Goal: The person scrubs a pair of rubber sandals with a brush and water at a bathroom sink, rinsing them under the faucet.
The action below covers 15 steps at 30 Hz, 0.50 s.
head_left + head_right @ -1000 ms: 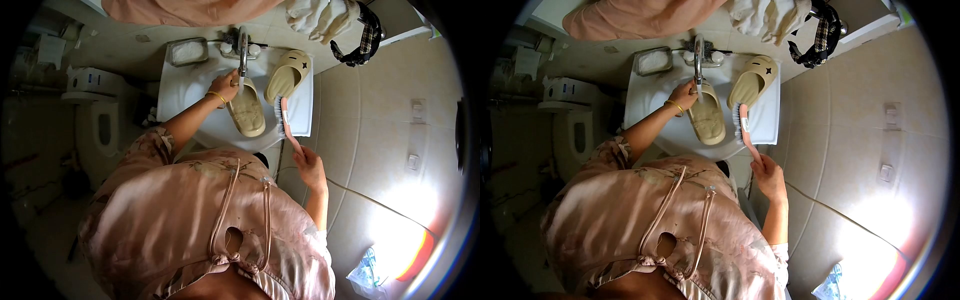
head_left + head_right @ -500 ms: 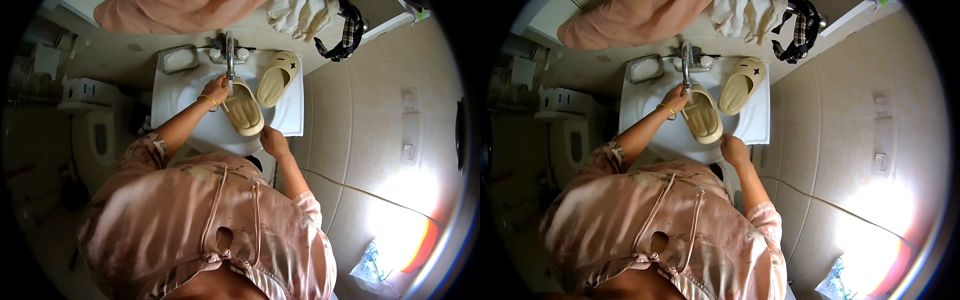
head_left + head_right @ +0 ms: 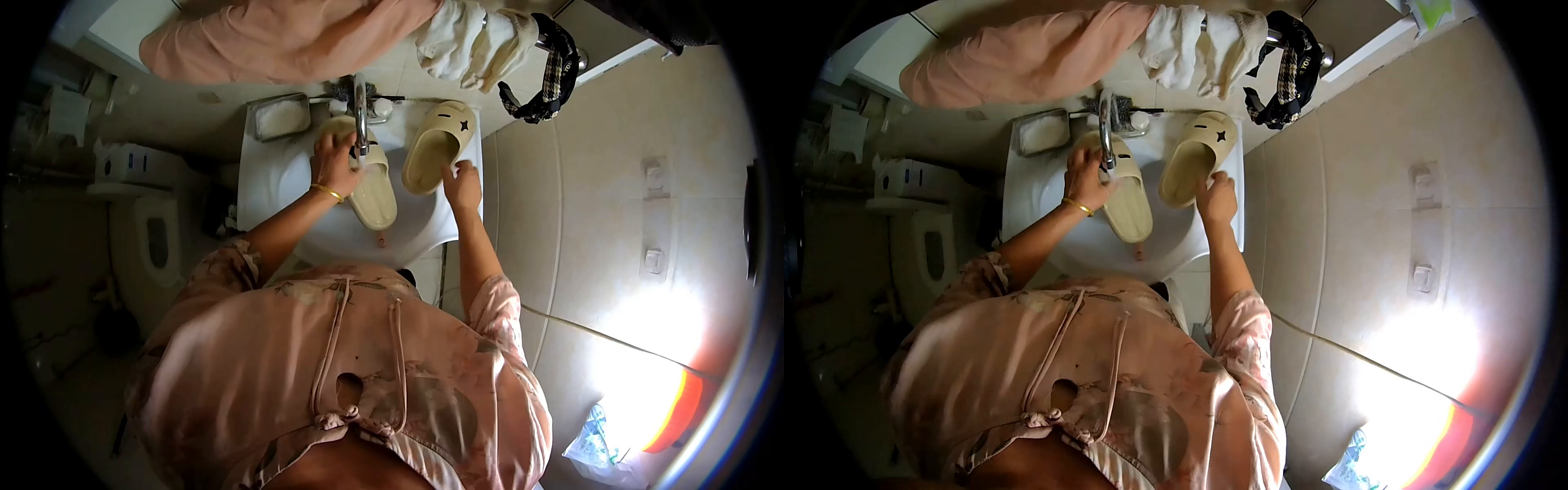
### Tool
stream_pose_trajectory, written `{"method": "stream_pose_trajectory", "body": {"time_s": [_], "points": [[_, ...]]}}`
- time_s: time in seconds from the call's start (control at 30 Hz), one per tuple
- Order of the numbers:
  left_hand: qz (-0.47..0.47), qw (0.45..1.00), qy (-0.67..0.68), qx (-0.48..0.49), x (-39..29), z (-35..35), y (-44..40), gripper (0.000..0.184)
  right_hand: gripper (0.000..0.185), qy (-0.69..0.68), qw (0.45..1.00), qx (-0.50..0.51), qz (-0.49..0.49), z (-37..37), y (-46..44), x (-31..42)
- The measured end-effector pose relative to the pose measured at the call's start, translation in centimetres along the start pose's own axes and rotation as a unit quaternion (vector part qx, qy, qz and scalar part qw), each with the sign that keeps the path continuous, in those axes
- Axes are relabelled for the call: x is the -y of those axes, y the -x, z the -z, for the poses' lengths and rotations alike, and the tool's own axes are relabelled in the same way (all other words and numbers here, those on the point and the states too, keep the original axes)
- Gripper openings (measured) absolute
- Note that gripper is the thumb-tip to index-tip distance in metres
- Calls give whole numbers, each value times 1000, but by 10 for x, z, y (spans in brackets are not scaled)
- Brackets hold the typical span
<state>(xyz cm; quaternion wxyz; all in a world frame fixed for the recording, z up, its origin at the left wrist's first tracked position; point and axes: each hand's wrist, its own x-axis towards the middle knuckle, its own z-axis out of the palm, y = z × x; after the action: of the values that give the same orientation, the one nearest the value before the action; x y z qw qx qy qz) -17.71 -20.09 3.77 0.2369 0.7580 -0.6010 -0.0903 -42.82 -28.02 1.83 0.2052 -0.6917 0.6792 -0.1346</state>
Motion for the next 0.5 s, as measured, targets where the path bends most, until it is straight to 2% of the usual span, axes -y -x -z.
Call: {"method": "stream_pose_trajectory", "body": {"time_s": [0.07, 0.17, 0.23, 0.33, 0.4, 0.43, 0.5], "points": [[12, 1000, 9, 13, 1, -5, 0, 65, 39, 22, 997, -57, -40, 9, -16, 20], [56, 995, 56, 55, 4, -14, -2, 63, 35, 64, 992, -2, -105, -1, -48, 20], [88, 986, 121, 77, 12, -27, -6, 61, 29, 77, 991, 19, -109, 1, -61, 9], [233, 923, 260, 160, 28, -52, -9, 59, 26, 89, 991, 10, -102, 34, -50, 3], [204, 931, 257, 158, 12, -40, -12, 62, 24, 102, 993, -37, -54, 59, -30, -21], [187, 935, 257, 158, 1, -38, -14, 63, 23, 114, 991, -36, -67, 77, -18, -28], [189, 918, 335, 99, -18, -63, -14, 68, 21, 144, 985, -70, -71, 107, 11, -39]]}}
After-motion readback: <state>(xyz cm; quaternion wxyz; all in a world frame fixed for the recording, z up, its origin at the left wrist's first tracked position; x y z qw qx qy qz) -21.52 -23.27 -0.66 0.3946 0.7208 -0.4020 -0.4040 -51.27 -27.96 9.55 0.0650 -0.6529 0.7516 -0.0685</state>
